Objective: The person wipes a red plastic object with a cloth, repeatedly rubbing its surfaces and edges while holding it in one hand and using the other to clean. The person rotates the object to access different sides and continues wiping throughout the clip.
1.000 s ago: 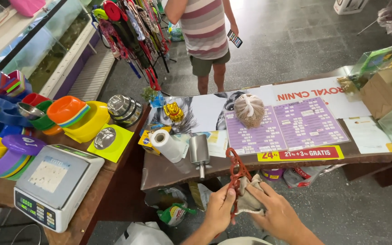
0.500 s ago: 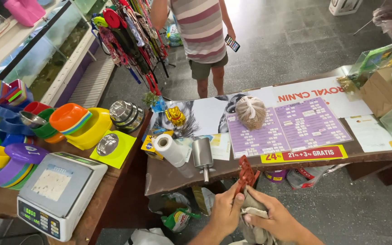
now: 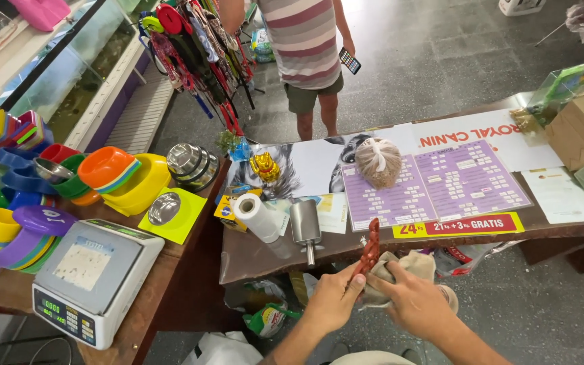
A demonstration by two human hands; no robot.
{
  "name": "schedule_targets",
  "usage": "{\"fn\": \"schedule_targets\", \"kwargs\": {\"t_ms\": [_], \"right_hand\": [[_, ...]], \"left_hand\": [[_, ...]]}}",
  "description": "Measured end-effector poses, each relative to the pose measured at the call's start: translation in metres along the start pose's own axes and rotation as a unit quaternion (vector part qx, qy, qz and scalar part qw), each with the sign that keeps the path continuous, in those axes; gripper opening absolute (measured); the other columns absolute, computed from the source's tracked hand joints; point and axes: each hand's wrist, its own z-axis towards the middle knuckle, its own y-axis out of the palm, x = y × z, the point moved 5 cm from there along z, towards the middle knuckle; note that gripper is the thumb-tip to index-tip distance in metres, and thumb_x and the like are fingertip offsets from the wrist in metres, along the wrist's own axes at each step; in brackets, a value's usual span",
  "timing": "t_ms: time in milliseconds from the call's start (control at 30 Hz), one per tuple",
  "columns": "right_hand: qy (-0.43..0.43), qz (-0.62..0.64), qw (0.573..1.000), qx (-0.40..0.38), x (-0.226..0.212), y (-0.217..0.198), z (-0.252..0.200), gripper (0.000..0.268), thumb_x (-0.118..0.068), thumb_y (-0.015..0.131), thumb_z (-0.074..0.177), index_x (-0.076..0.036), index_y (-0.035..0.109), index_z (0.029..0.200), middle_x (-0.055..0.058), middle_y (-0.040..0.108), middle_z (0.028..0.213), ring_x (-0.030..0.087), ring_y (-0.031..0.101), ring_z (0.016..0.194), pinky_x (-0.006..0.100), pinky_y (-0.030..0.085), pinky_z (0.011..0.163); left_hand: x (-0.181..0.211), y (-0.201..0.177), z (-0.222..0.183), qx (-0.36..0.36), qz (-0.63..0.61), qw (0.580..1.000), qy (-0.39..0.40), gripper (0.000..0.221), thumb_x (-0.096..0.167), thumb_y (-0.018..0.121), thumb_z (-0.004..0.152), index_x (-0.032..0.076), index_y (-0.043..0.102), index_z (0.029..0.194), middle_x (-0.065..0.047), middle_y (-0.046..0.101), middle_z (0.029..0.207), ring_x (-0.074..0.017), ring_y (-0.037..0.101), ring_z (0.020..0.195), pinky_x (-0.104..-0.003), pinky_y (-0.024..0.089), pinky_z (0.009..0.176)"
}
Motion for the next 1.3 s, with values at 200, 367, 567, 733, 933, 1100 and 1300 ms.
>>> {"fn": "schedule_targets", "kwargs": {"t_ms": [200, 367, 567, 733, 933, 1100, 1300], "right_hand": [[0.034, 0.507, 0.861, -0.033, -0.019, -0.041, 0.001, 0.058, -0.018, 0.076, 0.081, -0.02, 0.07, 0.138, -0.003, 0.077, 0.085, 0.012, 0.06, 0.071, 0.03, 0.051, 0.073], [0.087, 0.579, 0.811, -0.001, 0.061, 0.036, 0.003, 0.07, -0.025, 0.086, 0.077, -0.016, 0.066, 0.144, 0.001, 0.074, 0.13, 0.016, 0.069, 0.119, 0.037, 0.05, 0.104], [0.031, 0.557, 0.818, 0.143, 0.06, -0.046, -0.014, 0.069, -0.02, 0.077, 0.081, -0.022, 0.059, 0.147, 0.001, 0.08, 0.104, 0.018, 0.075, 0.088, 0.037, 0.067, 0.075], [0.017, 0.469, 0.853, 0.228, 0.051, -0.035, -0.023, 0.065, -0.026, 0.077, 0.08, -0.02, 0.058, 0.143, 0.001, 0.076, 0.112, 0.013, 0.074, 0.071, 0.028, 0.072, 0.056], [0.082, 0.197, 0.955, 0.208, 0.015, -0.04, -0.023, 0.069, -0.048, 0.072, 0.084, -0.024, 0.054, 0.146, 0.011, 0.057, 0.117, 0.028, 0.069, 0.073, 0.044, 0.056, 0.055], [-0.038, 0.123, 0.986, 0.105, 0.001, 0.029, -0.018, 0.094, -0.034, 0.085, 0.078, -0.037, 0.035, 0.158, 0.021, 0.047, 0.148, 0.032, 0.072, 0.095, 0.045, 0.066, 0.078], [-0.084, 0.169, 0.96, 0.205, 0.014, -0.003, -0.018, 0.069, -0.047, 0.076, 0.085, -0.032, 0.053, 0.149, 0.015, 0.061, 0.117, 0.03, 0.072, 0.082, 0.047, 0.062, 0.067]], "left_hand": [[-0.009, 0.012, 0.006, 0.082, 0.053, 0.991, 0.091, 0.052, 0.045, 0.036, 0.107, 0.023, 0.052, 0.152, -0.01, 0.074, 0.089, -0.0288, 0.07, 0.073, -0.042, 0.051, 0.061], [-0.007, 0.008, 0.013, 0.148, 0.055, 0.975, 0.157, 0.067, 0.057, 0.025, 0.106, 0.016, 0.057, 0.147, -0.01, 0.067, 0.079, -0.0303, 0.066, 0.065, -0.042, 0.045, 0.054], [-0.022, 0.003, 0.018, 0.073, -0.128, 0.985, 0.085, 0.072, 0.062, 0.036, 0.1, 0.011, 0.059, 0.145, -0.005, 0.075, 0.092, -0.0132, 0.066, 0.068, -0.029, 0.052, 0.06], [-0.038, 0.023, 0.019, 0.042, -0.342, 0.938, 0.033, 0.06, 0.05, 0.048, 0.1, 0.009, 0.056, 0.143, -0.011, 0.075, 0.119, -0.0221, 0.076, 0.072, -0.032, 0.066, 0.062], [-0.034, 0.032, 0.018, 0.077, -0.497, 0.864, -0.032, 0.043, 0.026, 0.046, 0.108, 0.009, 0.056, 0.146, -0.014, 0.075, 0.123, -0.0205, 0.074, 0.082, -0.029, 0.06, 0.063], [-0.05, 0.033, 0.025, 0.19, -0.546, 0.816, 0.009, 0.041, 0.018, 0.042, 0.107, 0.008, 0.058, 0.143, -0.016, 0.072, 0.132, -0.0318, 0.069, 0.122, -0.047, 0.056, 0.107], [-0.049, 0.028, 0.028, 0.171, -0.6, 0.782, 0.013, 0.04, 0.024, 0.041, 0.108, 0.006, 0.053, 0.142, -0.021, 0.076, 0.117, -0.0359, 0.075, 0.107, -0.047, 0.062, 0.096]]}}
